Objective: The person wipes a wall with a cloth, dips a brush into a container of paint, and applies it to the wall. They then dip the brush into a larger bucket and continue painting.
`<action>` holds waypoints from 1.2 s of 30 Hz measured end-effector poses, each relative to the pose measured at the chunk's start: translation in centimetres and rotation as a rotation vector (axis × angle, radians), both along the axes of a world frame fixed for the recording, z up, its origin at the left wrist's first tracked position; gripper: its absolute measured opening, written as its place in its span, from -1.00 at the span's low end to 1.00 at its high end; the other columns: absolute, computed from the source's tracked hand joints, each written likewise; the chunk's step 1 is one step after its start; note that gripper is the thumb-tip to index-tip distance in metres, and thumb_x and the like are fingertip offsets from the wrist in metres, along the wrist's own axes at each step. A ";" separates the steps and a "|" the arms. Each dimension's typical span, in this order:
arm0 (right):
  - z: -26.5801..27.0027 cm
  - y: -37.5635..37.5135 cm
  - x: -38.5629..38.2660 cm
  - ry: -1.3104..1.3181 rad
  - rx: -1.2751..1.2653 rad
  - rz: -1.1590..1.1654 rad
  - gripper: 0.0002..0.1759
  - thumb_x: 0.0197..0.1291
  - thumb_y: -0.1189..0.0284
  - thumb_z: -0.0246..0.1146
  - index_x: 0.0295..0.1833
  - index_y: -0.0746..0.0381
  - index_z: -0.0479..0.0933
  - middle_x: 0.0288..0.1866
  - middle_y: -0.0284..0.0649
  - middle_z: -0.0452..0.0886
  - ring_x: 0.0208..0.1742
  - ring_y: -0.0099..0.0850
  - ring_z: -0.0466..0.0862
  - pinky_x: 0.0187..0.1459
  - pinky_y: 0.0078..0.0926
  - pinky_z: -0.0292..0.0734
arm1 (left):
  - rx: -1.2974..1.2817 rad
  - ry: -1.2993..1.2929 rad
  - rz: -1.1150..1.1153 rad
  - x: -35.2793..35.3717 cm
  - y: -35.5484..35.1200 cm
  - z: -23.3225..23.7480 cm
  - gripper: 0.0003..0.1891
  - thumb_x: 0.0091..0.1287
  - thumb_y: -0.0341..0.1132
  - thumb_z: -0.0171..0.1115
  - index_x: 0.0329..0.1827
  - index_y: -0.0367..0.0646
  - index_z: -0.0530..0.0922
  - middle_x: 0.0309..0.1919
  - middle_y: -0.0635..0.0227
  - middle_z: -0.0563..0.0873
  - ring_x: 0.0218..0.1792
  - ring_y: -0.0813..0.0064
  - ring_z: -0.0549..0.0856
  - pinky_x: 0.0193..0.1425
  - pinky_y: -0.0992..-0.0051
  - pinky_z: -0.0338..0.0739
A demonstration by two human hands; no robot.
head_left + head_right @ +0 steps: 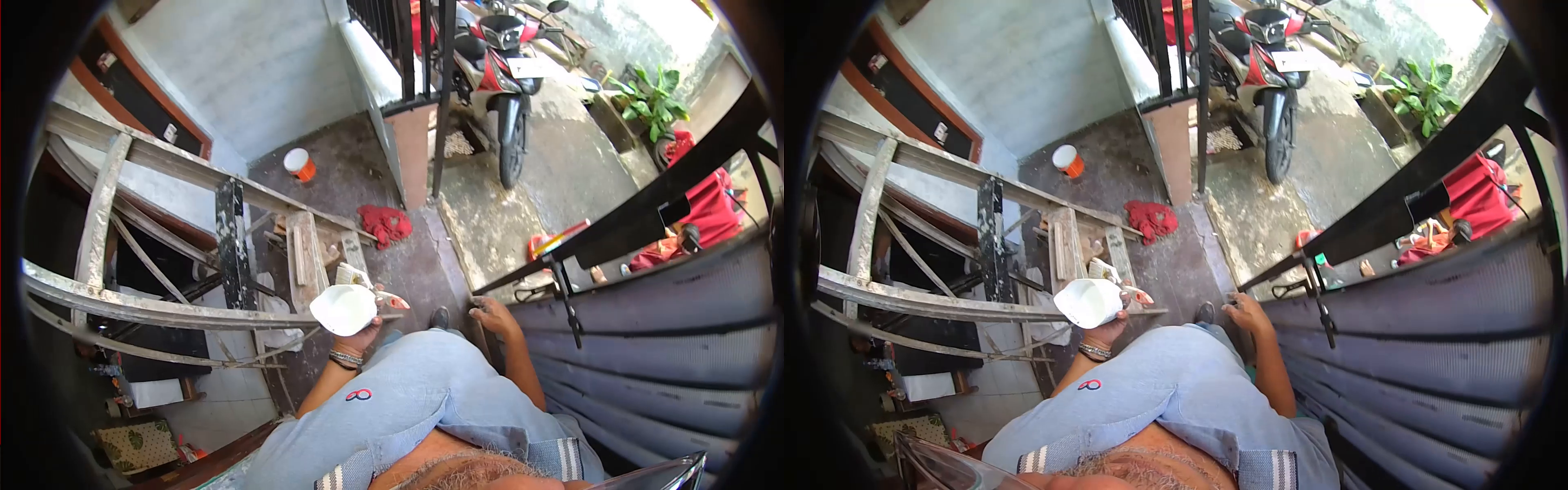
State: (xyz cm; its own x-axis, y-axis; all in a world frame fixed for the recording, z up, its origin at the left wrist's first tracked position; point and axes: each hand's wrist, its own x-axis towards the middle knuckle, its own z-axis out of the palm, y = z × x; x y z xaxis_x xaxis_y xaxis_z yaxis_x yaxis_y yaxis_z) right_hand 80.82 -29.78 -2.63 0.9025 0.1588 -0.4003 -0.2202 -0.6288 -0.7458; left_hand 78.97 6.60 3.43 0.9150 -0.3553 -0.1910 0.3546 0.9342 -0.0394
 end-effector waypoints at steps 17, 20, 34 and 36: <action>0.6 0.7 18.6 -0.078 -0.174 0.156 -0.41 0.21 0.21 0.28 0.33 0.17 0.43 0.31 0.06 0.48 0.33 -0.03 0.46 0.34 -0.20 0.36 | -0.031 0.011 -0.008 11.8 -4.1 -2.4 -0.42 0.40 0.01 0.12 0.41 -0.04 0.34 0.45 0.07 0.27 0.20 0.02 0.56 -0.10 0.11 0.64; 1.6 2.3 22.5 -0.157 -0.150 0.103 -0.42 0.22 0.23 0.28 0.33 0.18 0.43 0.30 0.05 0.49 0.28 -0.04 0.52 0.29 -0.19 0.42 | -0.018 0.011 -0.035 15.8 -4.0 -2.0 -0.41 0.39 0.02 0.11 0.42 -0.04 0.34 0.44 0.03 0.27 0.20 0.00 0.56 -0.10 0.11 0.63; 18.9 -9.8 37.0 -0.763 0.903 -0.844 -0.59 0.38 0.43 0.17 0.30 0.27 0.43 0.09 -0.16 0.63 -0.05 -0.44 0.68 -0.04 -0.45 0.64 | -0.009 -0.020 -0.248 32.3 -4.1 -0.8 -0.46 0.39 -0.02 0.11 0.37 -0.05 0.39 0.45 0.07 0.27 0.20 0.08 0.52 -0.10 0.10 0.63; 21.7 -12.7 35.3 -0.856 1.131 -0.871 -0.63 0.38 0.47 0.14 0.26 0.27 0.46 0.14 -0.16 0.62 -0.09 -0.43 0.70 -0.10 -0.49 0.65 | -0.014 -0.023 -0.254 33.0 -4.7 -1.4 -0.43 0.41 0.02 0.07 0.40 -0.05 0.36 0.47 0.08 0.28 0.24 0.03 0.54 -0.09 0.09 0.61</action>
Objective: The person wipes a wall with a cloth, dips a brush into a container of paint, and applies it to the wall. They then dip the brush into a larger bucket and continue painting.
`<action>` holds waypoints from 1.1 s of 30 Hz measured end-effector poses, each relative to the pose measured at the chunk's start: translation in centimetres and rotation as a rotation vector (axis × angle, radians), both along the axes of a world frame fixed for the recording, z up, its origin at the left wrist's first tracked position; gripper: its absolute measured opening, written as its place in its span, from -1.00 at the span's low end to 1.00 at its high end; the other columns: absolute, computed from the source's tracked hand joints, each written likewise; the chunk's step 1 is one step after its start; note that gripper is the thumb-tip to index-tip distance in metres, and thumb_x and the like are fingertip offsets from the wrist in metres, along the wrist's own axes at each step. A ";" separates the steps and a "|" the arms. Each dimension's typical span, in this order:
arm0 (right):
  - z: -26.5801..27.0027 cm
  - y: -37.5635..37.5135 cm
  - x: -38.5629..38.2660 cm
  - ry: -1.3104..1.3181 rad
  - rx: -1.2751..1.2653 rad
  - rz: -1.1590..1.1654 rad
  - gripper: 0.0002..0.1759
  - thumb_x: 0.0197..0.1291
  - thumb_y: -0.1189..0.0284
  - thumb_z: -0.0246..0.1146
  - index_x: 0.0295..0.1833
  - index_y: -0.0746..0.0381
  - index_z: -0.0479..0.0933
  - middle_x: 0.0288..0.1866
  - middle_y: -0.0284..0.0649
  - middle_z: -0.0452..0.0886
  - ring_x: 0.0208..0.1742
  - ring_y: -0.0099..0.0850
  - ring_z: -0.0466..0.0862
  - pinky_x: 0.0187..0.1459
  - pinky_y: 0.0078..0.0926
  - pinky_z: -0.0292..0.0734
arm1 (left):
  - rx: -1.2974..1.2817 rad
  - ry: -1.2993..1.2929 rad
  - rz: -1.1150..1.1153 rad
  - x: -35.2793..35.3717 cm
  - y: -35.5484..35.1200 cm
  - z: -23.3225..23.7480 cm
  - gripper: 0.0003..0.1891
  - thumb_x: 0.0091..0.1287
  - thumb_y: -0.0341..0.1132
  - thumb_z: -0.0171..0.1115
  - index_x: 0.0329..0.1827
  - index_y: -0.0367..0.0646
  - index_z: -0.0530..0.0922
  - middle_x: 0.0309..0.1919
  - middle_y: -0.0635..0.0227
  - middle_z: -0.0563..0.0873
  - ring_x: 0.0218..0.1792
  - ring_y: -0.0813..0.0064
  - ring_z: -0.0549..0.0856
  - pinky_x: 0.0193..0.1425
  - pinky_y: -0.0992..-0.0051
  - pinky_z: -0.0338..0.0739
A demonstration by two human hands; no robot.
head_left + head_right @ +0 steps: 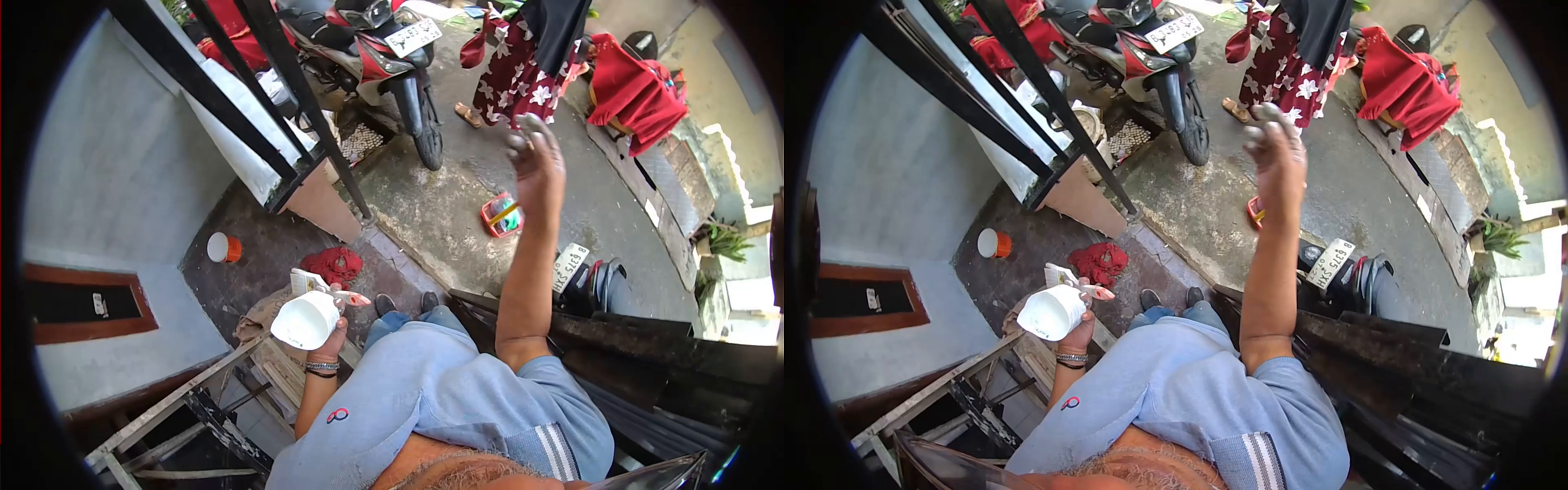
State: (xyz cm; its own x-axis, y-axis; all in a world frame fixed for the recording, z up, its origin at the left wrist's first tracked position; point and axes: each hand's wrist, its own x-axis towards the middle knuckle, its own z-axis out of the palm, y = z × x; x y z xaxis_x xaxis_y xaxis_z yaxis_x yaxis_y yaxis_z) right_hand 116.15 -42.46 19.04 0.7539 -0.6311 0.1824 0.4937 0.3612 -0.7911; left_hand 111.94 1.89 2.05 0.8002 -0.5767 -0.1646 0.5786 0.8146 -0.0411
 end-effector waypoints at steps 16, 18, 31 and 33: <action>2.9 -11.9 -14.3 -0.417 -0.059 -0.215 -0.62 0.39 0.43 0.12 0.24 0.39 0.48 0.19 -0.10 0.62 -0.08 -0.44 0.57 -0.07 -0.49 0.45 | 0.016 -0.047 -0.022 0.3 -6.1 -2.0 -0.33 0.34 0.23 0.00 0.40 0.03 0.38 0.47 0.11 0.32 0.30 0.01 0.50 -0.01 0.13 0.50; 1.9 -13.1 -16.1 -0.372 -0.079 -0.210 -0.62 0.40 0.43 0.12 0.23 0.39 0.49 0.20 -0.10 0.61 -0.08 -0.44 0.59 -0.07 -0.49 0.46 | 0.044 -0.026 -0.011 0.0 -6.6 -1.9 -0.38 0.36 0.19 0.04 0.36 0.04 0.41 0.37 0.15 0.43 0.29 0.02 0.51 -0.01 0.16 0.53; -5.0 -10.4 -11.3 0.236 -0.218 -0.130 -0.60 0.40 0.45 0.11 0.30 0.34 0.40 0.16 -0.12 0.61 -0.15 -0.51 0.59 -0.09 -0.58 0.51 | -0.046 0.021 0.114 -0.4 -4.5 0.0 -0.28 0.38 0.30 -0.12 0.37 -0.07 0.40 0.39 0.10 0.41 0.24 -0.06 0.54 -0.05 -0.02 0.58; -6.0 -6.8 -6.9 0.245 -0.147 -0.049 -0.58 0.36 0.48 0.17 0.30 0.31 0.41 0.09 -0.18 0.62 -0.18 -0.58 0.55 -0.14 -0.66 0.48 | 0.562 -0.294 0.177 -1.1 -3.9 -2.0 -0.32 0.41 0.22 -0.11 0.41 -0.06 0.36 0.40 0.13 0.41 0.29 0.01 0.51 0.02 -0.01 0.55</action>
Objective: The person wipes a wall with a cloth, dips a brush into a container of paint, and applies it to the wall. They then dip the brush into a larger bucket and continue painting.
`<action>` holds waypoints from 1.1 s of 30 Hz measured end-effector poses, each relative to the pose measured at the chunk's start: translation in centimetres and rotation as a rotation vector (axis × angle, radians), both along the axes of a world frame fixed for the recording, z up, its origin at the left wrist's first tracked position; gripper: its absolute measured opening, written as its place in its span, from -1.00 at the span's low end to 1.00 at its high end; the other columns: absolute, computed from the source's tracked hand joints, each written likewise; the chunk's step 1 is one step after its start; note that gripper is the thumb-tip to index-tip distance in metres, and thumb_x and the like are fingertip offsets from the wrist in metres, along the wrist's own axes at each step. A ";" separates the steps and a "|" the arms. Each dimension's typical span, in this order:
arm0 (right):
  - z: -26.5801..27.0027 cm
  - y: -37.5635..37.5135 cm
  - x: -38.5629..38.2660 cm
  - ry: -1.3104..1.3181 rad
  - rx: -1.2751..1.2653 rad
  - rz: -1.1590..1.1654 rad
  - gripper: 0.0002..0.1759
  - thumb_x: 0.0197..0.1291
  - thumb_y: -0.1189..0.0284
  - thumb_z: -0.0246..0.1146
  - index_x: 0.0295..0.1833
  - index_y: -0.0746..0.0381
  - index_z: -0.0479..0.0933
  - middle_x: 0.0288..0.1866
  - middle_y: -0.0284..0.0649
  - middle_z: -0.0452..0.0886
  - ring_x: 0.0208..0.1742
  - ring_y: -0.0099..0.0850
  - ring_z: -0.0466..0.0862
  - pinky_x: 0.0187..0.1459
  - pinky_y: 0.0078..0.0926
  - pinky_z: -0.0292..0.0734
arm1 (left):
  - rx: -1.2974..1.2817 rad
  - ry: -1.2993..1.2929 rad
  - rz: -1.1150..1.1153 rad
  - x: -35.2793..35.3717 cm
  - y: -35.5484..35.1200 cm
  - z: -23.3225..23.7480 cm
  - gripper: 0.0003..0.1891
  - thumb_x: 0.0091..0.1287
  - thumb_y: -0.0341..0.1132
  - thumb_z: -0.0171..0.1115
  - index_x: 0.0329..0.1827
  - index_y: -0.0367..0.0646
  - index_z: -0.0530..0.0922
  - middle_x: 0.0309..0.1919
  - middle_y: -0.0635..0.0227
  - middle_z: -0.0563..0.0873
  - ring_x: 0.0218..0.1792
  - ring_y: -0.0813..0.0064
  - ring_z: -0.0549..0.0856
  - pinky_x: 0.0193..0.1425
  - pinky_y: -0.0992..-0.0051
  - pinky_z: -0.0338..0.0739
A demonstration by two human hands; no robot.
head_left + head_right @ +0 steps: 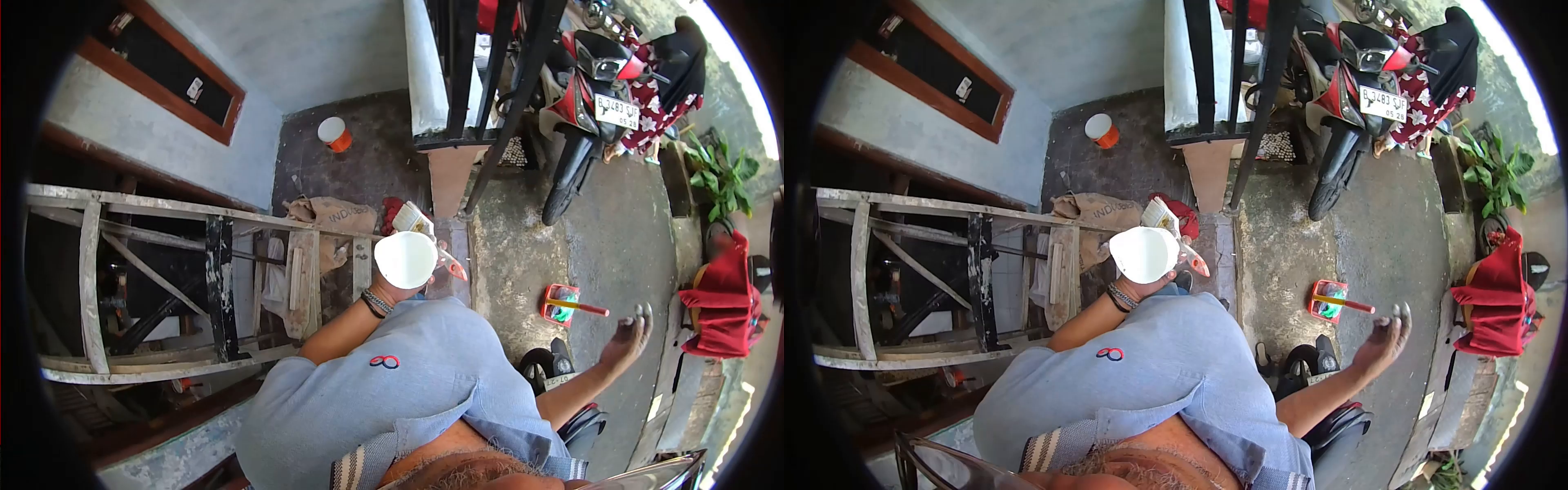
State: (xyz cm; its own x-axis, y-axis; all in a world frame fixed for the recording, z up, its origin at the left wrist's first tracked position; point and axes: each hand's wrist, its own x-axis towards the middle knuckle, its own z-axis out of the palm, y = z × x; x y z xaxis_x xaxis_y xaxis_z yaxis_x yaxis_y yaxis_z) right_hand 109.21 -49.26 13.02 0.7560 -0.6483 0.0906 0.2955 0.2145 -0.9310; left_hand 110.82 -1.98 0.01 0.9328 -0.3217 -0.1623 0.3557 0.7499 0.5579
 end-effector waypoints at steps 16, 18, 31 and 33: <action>-8.0 26.0 4.5 0.360 -0.319 1.300 -0.14 0.27 0.15 0.28 0.51 0.39 0.13 0.37 0.04 0.40 0.33 -0.23 0.45 0.31 -0.29 0.36 | -0.641 0.153 0.139 -1.4 -2.2 2.1 -0.36 0.46 0.24 -0.12 0.25 -0.12 0.54 0.18 0.20 0.64 0.21 0.23 0.61 0.37 0.19 0.42; -7.4 26.7 4.1 0.297 -0.295 1.303 -0.22 0.33 0.19 0.23 0.48 0.43 0.17 0.38 0.06 0.38 0.35 -0.22 0.43 0.32 -0.30 0.34 | -0.571 0.093 0.137 -2.4 -2.6 1.9 -0.35 0.43 0.26 -0.09 0.30 -0.05 0.50 0.22 0.29 0.62 0.25 0.27 0.57 0.39 0.15 0.40; -9.3 28.0 3.5 0.186 -0.130 1.186 -0.58 0.40 0.34 0.12 0.21 0.42 0.48 -0.20 -0.32 0.55 -0.27 -0.61 0.44 -0.24 -0.63 0.38 | -0.518 0.113 0.235 -4.8 -0.7 1.6 -0.46 0.44 0.14 -0.16 0.36 0.11 0.43 0.22 0.43 0.60 0.16 0.33 0.60 0.05 0.20 0.50; -9.3 28.0 4.2 0.136 -0.136 1.105 -0.62 0.40 0.36 0.12 0.16 0.41 0.50 -0.23 -0.34 0.53 -0.29 -0.62 0.42 -0.27 -0.63 0.37 | -0.474 0.140 0.252 -4.9 -0.4 1.5 -0.44 0.40 0.18 -0.12 0.33 0.10 0.46 0.21 0.40 0.61 0.14 0.32 0.60 0.02 0.24 0.50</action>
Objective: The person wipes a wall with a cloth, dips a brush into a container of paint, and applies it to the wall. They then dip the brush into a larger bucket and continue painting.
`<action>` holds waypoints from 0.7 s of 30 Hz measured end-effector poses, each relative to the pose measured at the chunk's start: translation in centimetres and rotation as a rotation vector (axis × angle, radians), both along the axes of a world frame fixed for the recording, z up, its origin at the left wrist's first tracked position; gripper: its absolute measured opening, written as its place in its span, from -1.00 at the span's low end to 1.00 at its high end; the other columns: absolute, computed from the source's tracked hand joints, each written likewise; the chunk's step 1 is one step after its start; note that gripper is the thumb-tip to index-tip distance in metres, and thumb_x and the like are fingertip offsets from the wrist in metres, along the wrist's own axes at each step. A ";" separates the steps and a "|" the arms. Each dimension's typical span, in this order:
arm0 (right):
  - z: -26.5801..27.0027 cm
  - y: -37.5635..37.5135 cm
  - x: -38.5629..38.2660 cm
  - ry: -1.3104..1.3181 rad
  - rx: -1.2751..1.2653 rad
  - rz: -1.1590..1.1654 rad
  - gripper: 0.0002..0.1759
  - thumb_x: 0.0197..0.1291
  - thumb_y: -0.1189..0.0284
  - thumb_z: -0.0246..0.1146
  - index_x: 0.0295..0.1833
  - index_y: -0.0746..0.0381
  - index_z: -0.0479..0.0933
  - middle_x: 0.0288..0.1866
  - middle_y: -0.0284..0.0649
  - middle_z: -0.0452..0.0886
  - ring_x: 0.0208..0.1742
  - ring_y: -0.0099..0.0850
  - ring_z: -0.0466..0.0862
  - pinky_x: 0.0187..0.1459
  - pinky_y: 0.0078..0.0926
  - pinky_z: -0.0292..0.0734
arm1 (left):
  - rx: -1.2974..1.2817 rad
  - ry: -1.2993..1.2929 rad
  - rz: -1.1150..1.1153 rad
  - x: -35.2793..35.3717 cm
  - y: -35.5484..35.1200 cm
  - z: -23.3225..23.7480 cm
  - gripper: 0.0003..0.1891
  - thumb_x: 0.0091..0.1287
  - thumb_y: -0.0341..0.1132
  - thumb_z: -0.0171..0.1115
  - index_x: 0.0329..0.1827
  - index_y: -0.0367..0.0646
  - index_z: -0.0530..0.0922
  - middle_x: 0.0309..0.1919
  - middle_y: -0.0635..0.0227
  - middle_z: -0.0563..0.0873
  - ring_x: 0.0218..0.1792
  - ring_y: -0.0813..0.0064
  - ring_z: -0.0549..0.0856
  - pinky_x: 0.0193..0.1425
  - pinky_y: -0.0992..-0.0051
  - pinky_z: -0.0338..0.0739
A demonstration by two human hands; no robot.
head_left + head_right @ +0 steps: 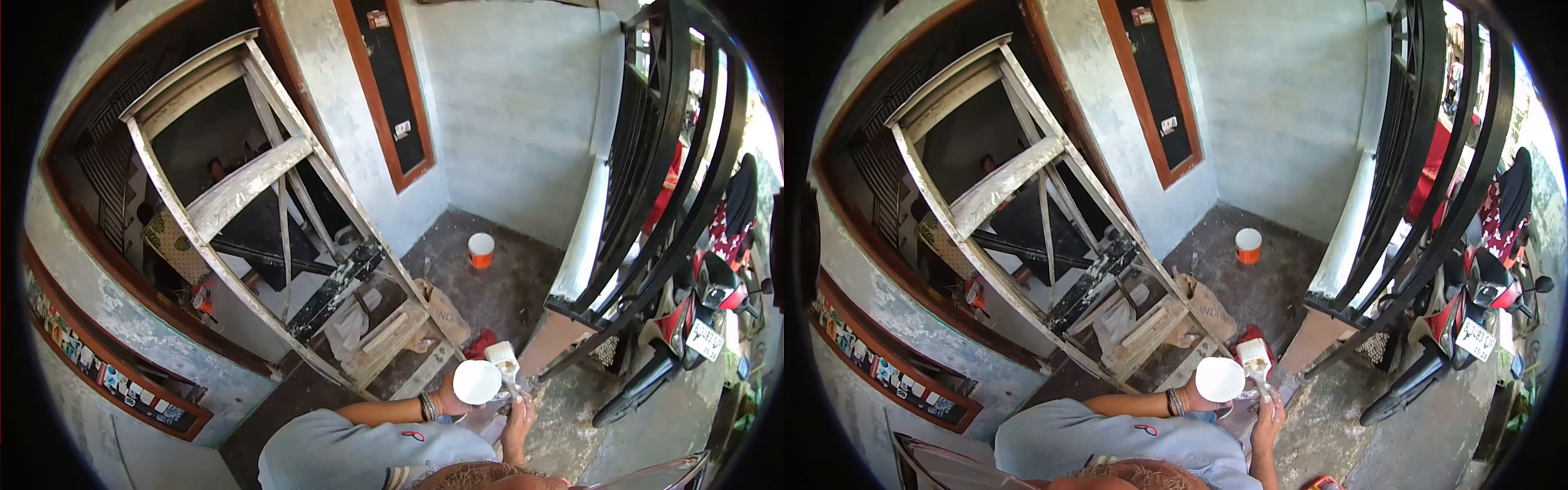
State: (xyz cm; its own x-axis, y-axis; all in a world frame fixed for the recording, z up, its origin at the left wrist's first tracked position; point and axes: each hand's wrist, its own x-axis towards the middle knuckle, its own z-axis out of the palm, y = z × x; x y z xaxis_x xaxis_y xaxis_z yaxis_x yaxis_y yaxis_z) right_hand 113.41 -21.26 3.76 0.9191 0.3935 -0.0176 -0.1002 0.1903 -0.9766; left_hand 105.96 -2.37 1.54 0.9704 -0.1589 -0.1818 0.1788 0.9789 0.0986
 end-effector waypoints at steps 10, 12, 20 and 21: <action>-0.4 -3.0 5.3 -0.115 -0.076 -0.245 -0.78 0.37 0.36 0.18 -0.09 0.32 0.47 -0.32 -0.38 0.44 -0.32 -0.63 0.40 -0.31 -0.59 0.37 | -0.122 -0.080 -0.006 -0.1 1.2 0.4 -0.33 0.33 0.24 0.01 0.38 0.01 0.41 0.35 0.15 0.46 0.28 0.08 0.50 0.05 0.22 0.54; 1.5 -3.7 5.2 -0.113 -0.092 -0.267 -0.79 0.37 0.35 0.20 -0.10 0.30 0.49 -0.38 -0.44 0.41 -0.38 -0.66 0.34 -0.36 -0.60 0.27 | -0.125 -0.098 0.009 -0.3 1.2 -0.1 -0.33 0.33 0.21 0.02 0.39 0.00 0.40 0.38 0.13 0.44 0.28 0.08 0.50 0.05 0.23 0.54; 2.9 -6.6 6.3 -0.113 -0.173 -0.306 -0.59 0.38 0.25 0.04 0.03 0.37 0.56 -0.28 -0.37 0.50 -0.38 -0.63 0.37 -0.37 -0.63 0.28 | -0.122 -0.090 0.054 -0.1 1.2 -1.0 -0.23 0.27 0.32 -0.01 0.44 0.03 0.36 0.39 0.21 0.43 0.32 0.09 0.47 0.04 0.21 0.55; 2.2 -6.6 6.4 -0.046 -0.110 -0.324 -0.59 0.37 0.23 0.03 -0.02 0.37 0.55 -0.38 -0.40 0.44 -0.44 -0.63 0.38 -0.40 -0.63 0.31 | -0.117 -0.080 0.054 0.0 1.2 -0.9 -0.21 0.26 0.33 -0.01 0.44 0.03 0.35 0.39 0.22 0.43 0.32 0.10 0.47 0.04 0.22 0.54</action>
